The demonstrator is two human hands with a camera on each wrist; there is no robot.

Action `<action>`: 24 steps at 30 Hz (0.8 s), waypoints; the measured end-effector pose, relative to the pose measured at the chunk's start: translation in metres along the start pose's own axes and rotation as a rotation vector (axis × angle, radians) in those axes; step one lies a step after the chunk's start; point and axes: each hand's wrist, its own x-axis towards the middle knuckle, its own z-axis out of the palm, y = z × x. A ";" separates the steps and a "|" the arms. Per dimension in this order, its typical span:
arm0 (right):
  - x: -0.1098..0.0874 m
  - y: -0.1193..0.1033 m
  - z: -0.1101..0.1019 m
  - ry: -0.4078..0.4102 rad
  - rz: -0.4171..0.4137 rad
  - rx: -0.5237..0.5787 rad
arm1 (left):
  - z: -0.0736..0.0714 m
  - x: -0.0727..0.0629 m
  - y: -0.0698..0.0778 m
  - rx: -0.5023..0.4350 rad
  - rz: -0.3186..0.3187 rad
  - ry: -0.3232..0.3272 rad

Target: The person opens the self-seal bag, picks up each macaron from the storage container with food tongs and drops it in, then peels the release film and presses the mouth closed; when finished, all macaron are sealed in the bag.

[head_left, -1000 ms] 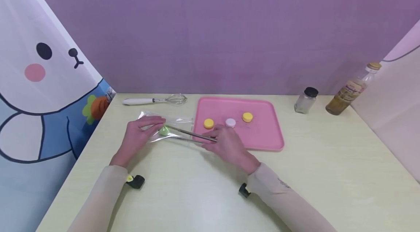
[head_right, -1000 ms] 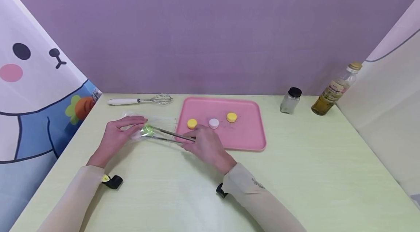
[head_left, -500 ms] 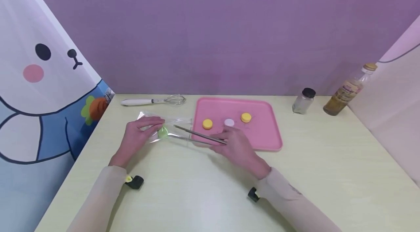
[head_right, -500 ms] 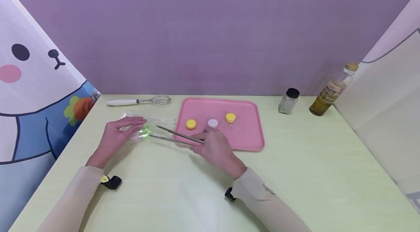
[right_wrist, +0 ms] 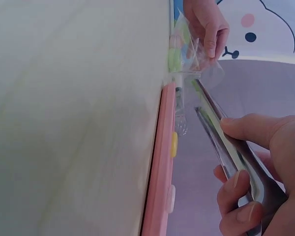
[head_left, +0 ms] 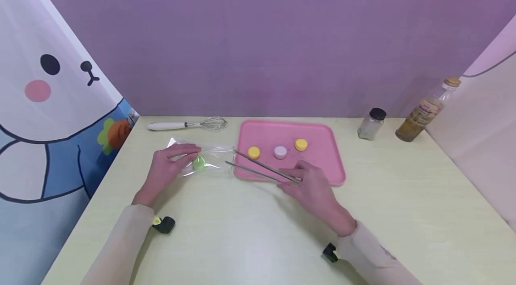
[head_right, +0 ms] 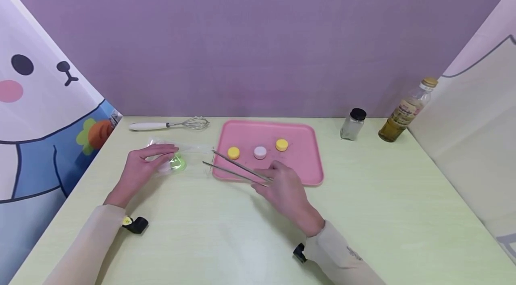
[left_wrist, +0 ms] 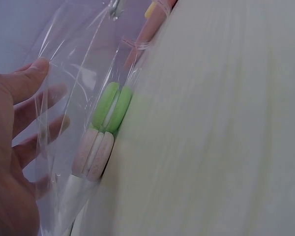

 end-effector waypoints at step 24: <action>-0.017 0.022 -0.019 0.065 0.055 -0.083 | 0.001 -0.002 0.000 0.029 -0.018 -0.004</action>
